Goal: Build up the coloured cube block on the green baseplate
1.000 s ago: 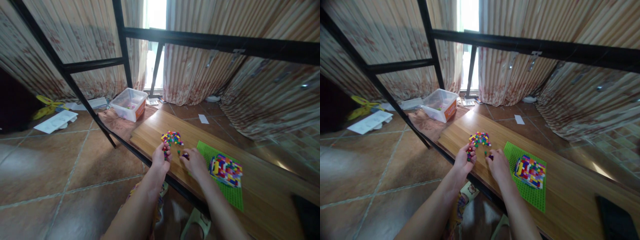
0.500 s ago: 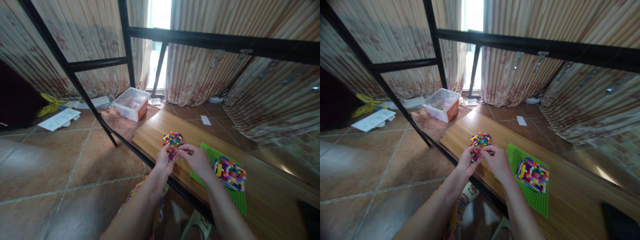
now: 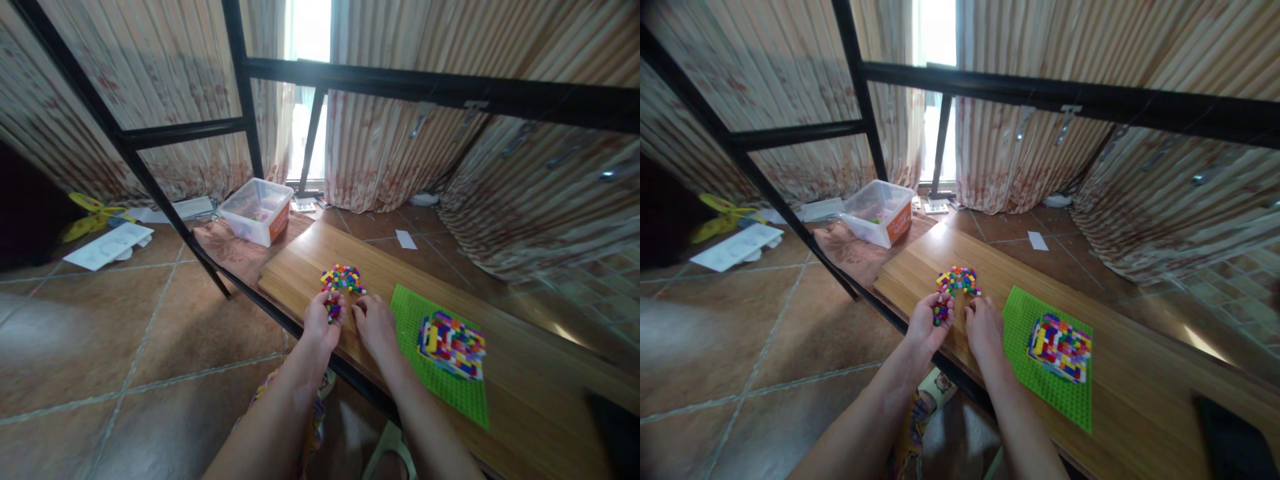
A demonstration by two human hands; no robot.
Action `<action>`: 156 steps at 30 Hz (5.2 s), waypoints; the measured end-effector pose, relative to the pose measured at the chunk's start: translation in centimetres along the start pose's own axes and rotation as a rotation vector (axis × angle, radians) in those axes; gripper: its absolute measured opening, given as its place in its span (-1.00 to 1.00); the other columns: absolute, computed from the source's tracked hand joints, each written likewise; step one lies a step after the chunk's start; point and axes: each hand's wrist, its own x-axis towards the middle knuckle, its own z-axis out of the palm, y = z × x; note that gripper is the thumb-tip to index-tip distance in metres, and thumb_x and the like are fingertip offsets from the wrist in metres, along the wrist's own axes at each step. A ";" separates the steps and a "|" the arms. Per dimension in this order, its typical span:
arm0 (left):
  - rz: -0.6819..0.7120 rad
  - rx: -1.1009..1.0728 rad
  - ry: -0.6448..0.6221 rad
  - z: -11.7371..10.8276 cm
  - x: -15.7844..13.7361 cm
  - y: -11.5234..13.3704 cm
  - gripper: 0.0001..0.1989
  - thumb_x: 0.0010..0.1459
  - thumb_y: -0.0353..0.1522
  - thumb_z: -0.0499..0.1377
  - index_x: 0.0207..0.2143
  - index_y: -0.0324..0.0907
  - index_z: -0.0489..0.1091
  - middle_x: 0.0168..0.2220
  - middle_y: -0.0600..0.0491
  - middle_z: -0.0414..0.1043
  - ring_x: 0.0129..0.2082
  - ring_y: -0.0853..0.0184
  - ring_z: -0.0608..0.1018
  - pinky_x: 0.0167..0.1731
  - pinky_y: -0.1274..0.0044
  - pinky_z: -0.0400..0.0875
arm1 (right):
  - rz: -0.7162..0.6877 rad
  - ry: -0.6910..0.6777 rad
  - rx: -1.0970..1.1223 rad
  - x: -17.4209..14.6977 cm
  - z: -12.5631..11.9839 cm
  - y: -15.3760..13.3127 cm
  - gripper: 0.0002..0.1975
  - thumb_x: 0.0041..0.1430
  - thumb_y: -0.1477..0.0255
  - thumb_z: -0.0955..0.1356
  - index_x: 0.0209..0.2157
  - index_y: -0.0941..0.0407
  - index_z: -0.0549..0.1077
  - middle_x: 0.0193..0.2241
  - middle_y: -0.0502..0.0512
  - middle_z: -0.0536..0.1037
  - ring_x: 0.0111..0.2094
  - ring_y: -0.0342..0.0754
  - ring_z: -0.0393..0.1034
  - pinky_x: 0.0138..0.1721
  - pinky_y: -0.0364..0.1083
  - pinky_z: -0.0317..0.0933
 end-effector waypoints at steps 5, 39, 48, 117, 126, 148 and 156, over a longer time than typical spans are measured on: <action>0.038 0.017 0.037 0.1 0.2 -0.5 -0.83 0.15 -0.56 0.08 -0.47 -0.30 0.40 -0.58 0.04 0.39 -0.60 0.47 0.46 -0.58 0.66 0.42 | -0.009 0.035 0.188 -0.4 -1.3 -0.9 -0.79 0.20 0.38 0.30 -0.38 0.10 0.56 -0.35 0.15 0.59 -0.30 0.04 0.45 -0.26 -0.04 0.24; 0.027 0.045 0.031 0.6 -0.1 -0.3 -0.82 0.18 -0.58 0.04 -0.47 -0.31 0.35 -0.60 0.08 0.33 -0.68 0.55 0.37 -0.72 0.75 0.22 | 0.009 -0.073 -0.088 4.8 0.4 0.2 -0.88 0.13 0.44 0.37 -0.32 0.16 0.55 -0.30 0.19 0.58 -0.23 0.02 0.43 -0.21 -0.09 0.18; 0.048 0.052 0.100 0.7 0.0 -0.6 -0.81 0.19 -0.57 0.07 -0.49 -0.32 0.36 -0.57 0.07 0.37 -0.63 0.52 0.46 -0.67 0.73 0.33 | 0.039 -0.099 0.090 4.7 -0.2 1.4 -0.88 0.02 0.43 0.39 -0.38 0.15 0.58 -0.39 0.14 0.62 -0.32 0.00 0.48 -0.28 -0.10 0.22; -0.080 -0.058 -0.024 2.3 -0.9 -2.8 -0.74 0.26 -0.49 0.04 -0.49 -0.32 0.40 -0.56 0.01 0.41 -0.60 0.46 0.48 -0.58 0.65 0.43 | -0.013 -0.040 0.517 0.3 -6.2 -1.3 -0.72 0.21 0.30 0.29 -0.35 0.09 0.63 -0.41 0.10 0.67 -0.40 -0.02 0.54 -0.34 -0.10 0.33; -0.092 0.020 -0.032 1.6 -1.2 -3.4 -0.69 0.30 -0.46 0.02 -0.53 -0.29 0.30 -0.57 0.06 0.31 -0.69 0.58 0.30 -0.77 0.77 0.09 | 0.081 0.045 0.178 9.9 -1.2 0.0 -0.76 0.22 0.37 0.31 -0.22 0.14 0.59 -0.25 0.18 0.67 -0.18 0.03 0.54 -0.15 -0.09 0.30; -0.038 -0.054 0.016 2.1 -1.4 -2.6 -0.72 0.29 -0.46 0.04 -0.50 -0.28 0.35 -0.56 0.09 0.34 -0.62 0.53 0.41 -0.58 0.71 0.32 | -0.031 -0.058 0.613 -1.8 -6.1 -1.9 -0.86 0.21 0.33 0.27 -0.38 0.06 0.39 -0.52 -0.04 0.50 -0.48 -0.10 0.39 -0.40 -0.14 0.20; -0.223 -0.062 -0.164 2.4 -2.7 -4.3 -0.71 0.27 -0.36 0.06 -0.50 -0.28 0.38 -0.53 0.02 0.39 -0.59 0.46 0.44 -0.55 0.64 0.34 | 0.175 -0.121 0.745 -5.4 -7.0 -1.5 -0.73 0.12 0.25 0.37 -0.21 0.05 0.61 -0.49 0.00 0.58 -0.56 -0.09 0.39 -0.50 -0.11 0.29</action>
